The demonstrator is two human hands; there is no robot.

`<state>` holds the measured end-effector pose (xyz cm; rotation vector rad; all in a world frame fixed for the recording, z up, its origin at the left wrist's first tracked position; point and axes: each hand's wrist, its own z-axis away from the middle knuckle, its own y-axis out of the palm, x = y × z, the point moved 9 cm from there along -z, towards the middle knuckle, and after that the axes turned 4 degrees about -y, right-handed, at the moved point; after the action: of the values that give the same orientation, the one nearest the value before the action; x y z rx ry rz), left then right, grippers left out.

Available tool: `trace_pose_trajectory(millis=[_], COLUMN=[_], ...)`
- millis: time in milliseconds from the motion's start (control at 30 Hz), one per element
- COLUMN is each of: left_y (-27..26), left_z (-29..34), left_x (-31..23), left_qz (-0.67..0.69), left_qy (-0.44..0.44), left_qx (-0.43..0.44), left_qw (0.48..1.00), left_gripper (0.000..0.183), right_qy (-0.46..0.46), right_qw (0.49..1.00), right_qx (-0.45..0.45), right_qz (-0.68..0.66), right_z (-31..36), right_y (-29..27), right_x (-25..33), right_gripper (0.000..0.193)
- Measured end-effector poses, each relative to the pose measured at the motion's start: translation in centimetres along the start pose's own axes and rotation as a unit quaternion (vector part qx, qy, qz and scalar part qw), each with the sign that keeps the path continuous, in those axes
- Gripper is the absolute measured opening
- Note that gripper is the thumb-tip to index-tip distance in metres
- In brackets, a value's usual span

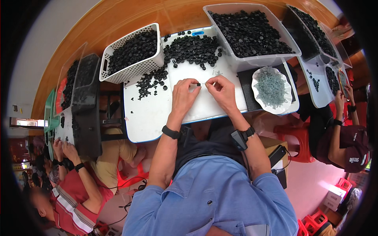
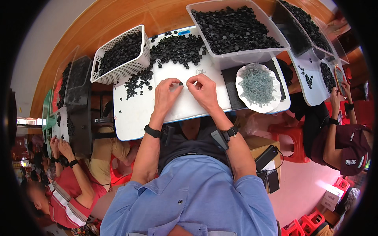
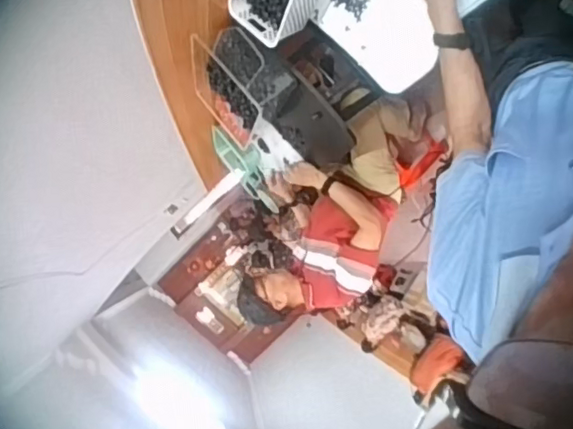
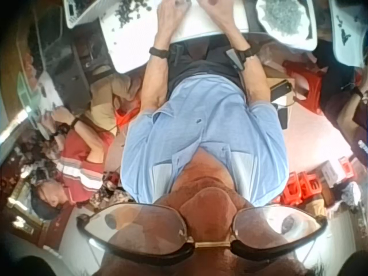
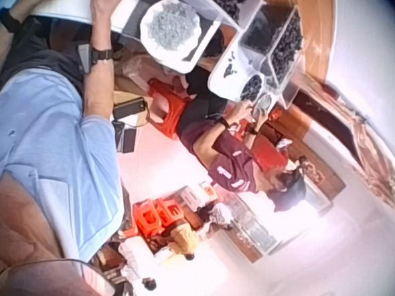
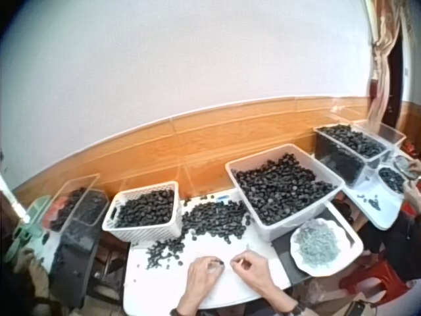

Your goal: The person is assembling small black plastic components by hand on a white table.

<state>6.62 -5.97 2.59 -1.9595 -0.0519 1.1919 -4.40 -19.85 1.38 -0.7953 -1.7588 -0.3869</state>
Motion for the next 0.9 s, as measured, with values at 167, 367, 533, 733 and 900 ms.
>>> trace_pose_trajectory(millis=[167,367,533,733,900], left_y=[0.5,0.5,0.2,0.1,0.1], left_z=[0.5,0.8,1.1,1.3,1.3], left_x=[-0.4,-0.1,-1.4,-2.0,-2.0], left_qz=[0.081,0.085,0.044,0.038,0.04], left_qy=[-0.018,-0.015,0.046,0.064,0.062], left_qx=[-0.013,-0.018,-0.032,-0.041,-0.036], left_qw=[0.996,0.996,0.997,0.996,0.997], left_gripper=[0.024,0.024,0.021,0.018,0.019], right_qy=[-0.012,-0.017,-0.051,-0.082,-0.093], right_qw=[0.999,0.993,0.987,0.98,0.978], right_qx=[0.011,0.018,0.021,0.015,0.012], right_qz=[0.051,0.111,0.152,0.183,0.184], right_z=[-0.1,-0.2,-0.1,0.2,0.2], right_y=[0.3,0.7,0.9,1.0,1.0], right_x=[0.3,0.3,1.1,1.6,1.6], right_gripper=[0.009,0.009,0.006,0.007,0.008])
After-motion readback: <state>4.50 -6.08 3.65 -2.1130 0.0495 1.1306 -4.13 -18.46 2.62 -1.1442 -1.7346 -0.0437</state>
